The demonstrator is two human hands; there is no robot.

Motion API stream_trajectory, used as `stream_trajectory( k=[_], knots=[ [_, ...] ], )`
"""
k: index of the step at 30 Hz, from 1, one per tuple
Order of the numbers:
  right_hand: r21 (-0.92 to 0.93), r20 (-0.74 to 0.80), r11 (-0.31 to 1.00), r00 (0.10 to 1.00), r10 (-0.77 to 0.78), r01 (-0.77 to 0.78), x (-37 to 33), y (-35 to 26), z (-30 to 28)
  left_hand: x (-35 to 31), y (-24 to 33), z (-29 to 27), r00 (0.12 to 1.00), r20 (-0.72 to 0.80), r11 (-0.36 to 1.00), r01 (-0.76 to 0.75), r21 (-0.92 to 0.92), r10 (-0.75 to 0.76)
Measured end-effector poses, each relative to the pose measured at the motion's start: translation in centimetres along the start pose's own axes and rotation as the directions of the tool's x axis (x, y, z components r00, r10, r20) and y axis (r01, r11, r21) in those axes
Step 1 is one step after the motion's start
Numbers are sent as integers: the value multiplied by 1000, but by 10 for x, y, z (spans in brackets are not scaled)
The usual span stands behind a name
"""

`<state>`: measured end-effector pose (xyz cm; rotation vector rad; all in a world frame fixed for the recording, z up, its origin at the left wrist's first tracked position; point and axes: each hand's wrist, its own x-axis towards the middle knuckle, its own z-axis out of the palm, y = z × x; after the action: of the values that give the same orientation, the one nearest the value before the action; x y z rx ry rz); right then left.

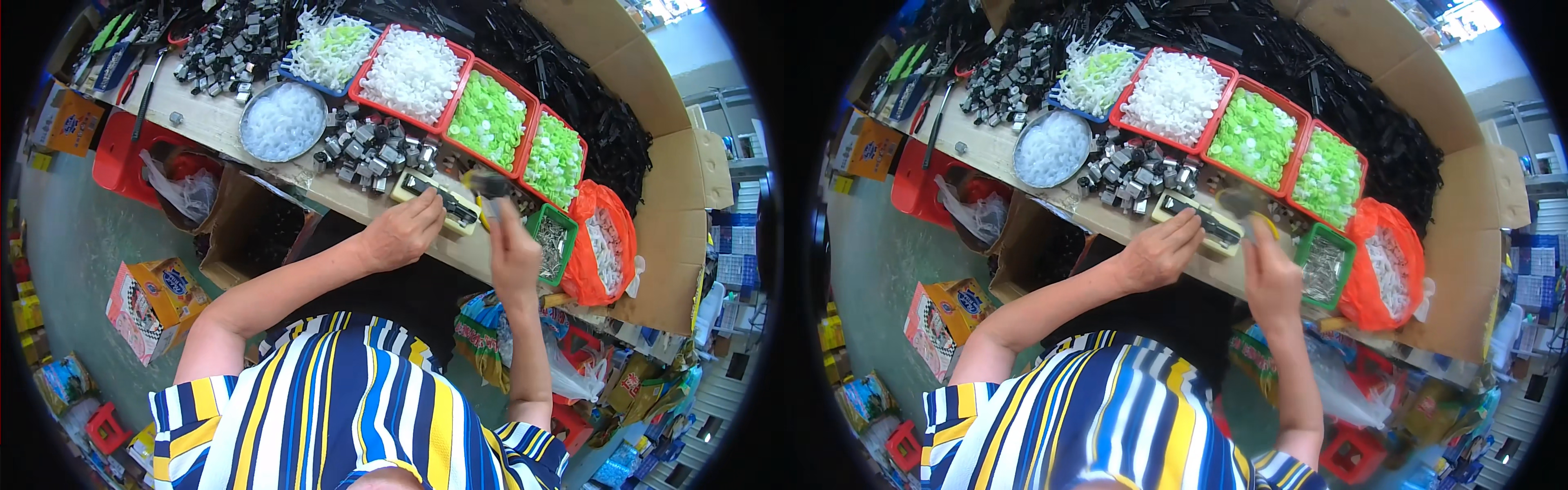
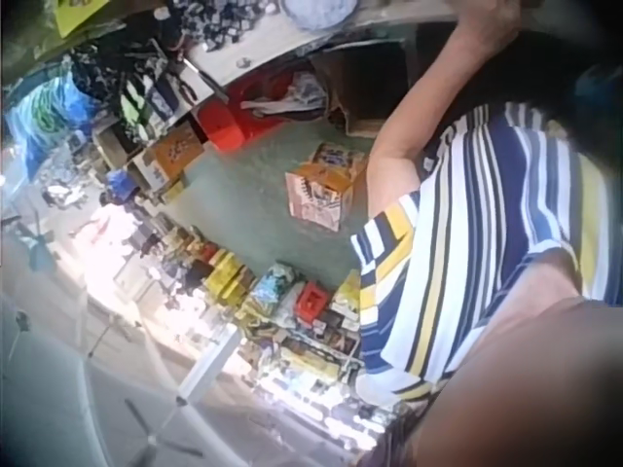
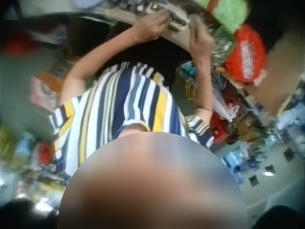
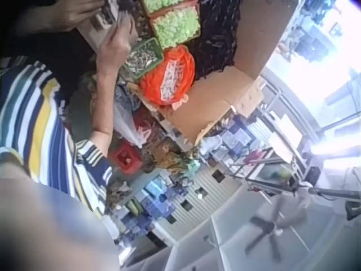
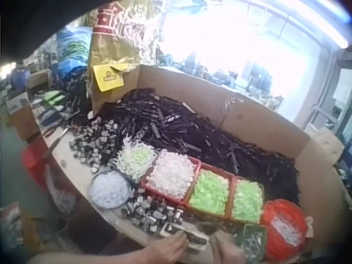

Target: Assembling small plastic and metal components using manual tools and an assembly jig at a factory workbench.

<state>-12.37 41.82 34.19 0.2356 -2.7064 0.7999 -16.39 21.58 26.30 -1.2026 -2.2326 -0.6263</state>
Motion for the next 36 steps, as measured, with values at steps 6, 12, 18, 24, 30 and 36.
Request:
stream_trajectory(
  k=[6,12,18,24,30,36],
  knots=[
    [38,51,990,990,132,-134,1,-2,-13,4,-6,2,1000,4,997,18,-75,-18],
    [-71,166,986,973,161,-152,-12,11,-7,10,-6,6,1000,-22,998,7,-66,-9],
    [-63,65,976,975,212,-208,-44,20,-16,11,-9,4,1000,-9,996,20,-84,-21],
    [41,-41,964,964,264,-263,-43,8,-32,9,-10,8,1000,-28,996,1,-84,-4],
    [-66,132,965,956,261,-254,-39,34,-29,13,-8,1,999,20,989,52,-138,-50],
    [-312,-285,906,938,198,-285,15,124,-84,34,-17,-3,995,53,983,87,-162,-80]
  ],
)
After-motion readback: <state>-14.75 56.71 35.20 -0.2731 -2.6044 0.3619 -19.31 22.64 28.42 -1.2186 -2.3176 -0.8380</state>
